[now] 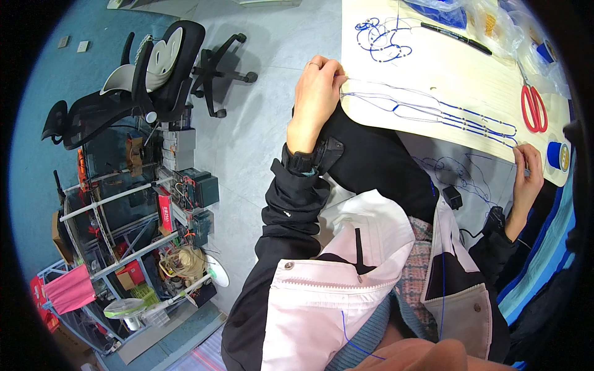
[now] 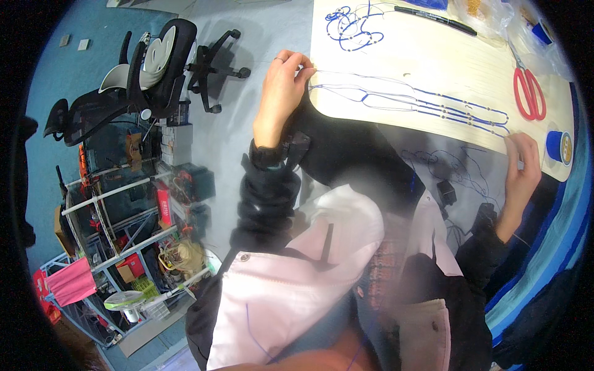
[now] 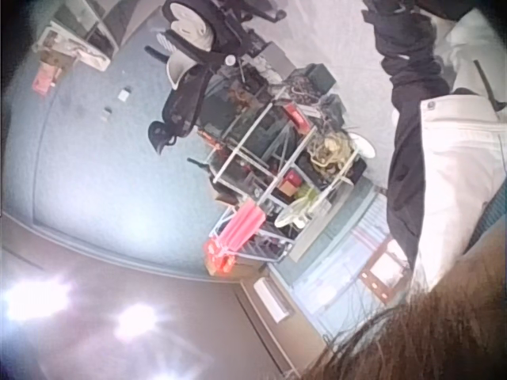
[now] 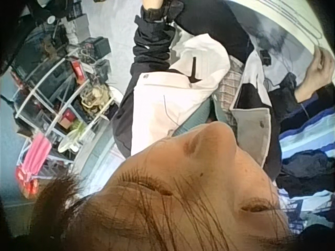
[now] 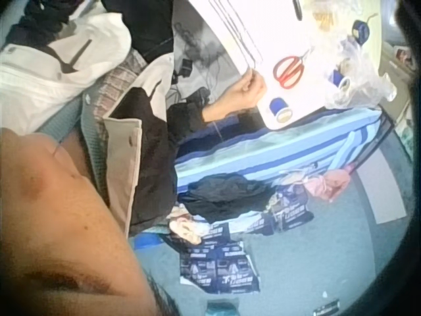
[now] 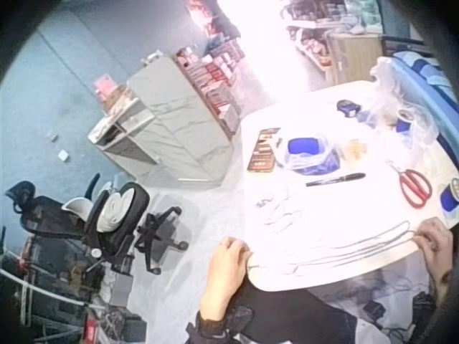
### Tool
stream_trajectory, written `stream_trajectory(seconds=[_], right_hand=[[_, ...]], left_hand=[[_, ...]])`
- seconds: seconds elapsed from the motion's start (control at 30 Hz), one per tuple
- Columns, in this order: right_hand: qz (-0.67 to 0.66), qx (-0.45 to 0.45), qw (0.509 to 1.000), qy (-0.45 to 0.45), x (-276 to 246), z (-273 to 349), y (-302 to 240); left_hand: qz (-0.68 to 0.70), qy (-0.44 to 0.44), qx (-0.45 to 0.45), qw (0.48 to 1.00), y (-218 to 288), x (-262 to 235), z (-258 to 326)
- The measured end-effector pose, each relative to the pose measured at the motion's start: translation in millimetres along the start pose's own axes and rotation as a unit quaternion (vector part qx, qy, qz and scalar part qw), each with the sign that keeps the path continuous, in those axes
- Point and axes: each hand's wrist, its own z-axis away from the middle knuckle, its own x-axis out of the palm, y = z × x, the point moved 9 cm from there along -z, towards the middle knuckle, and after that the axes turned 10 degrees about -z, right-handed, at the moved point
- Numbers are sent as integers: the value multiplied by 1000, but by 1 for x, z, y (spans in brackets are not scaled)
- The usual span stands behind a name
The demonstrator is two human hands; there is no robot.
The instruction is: The person threads a blue wire through small beads on a table, then cuts the wire with scissors and continues threading additional beads. The person repeats this process, laying out multiple parallel beaded wire segments on the table.
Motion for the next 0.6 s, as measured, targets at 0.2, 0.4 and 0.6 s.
stream_trajectory(seconds=[0.2,0.4,0.6], right_hand=[[-8,-4,1000,1,1,0,-1],[1,-14,1000,7,-1,-5,-20],[-37,-5,999,9,0,-9,-31]], left_hand=[[64,51,-44,996,-12,-12,5],[43,56,46,996,31,-24,17],[68,-24,161,984,106,6,36]])
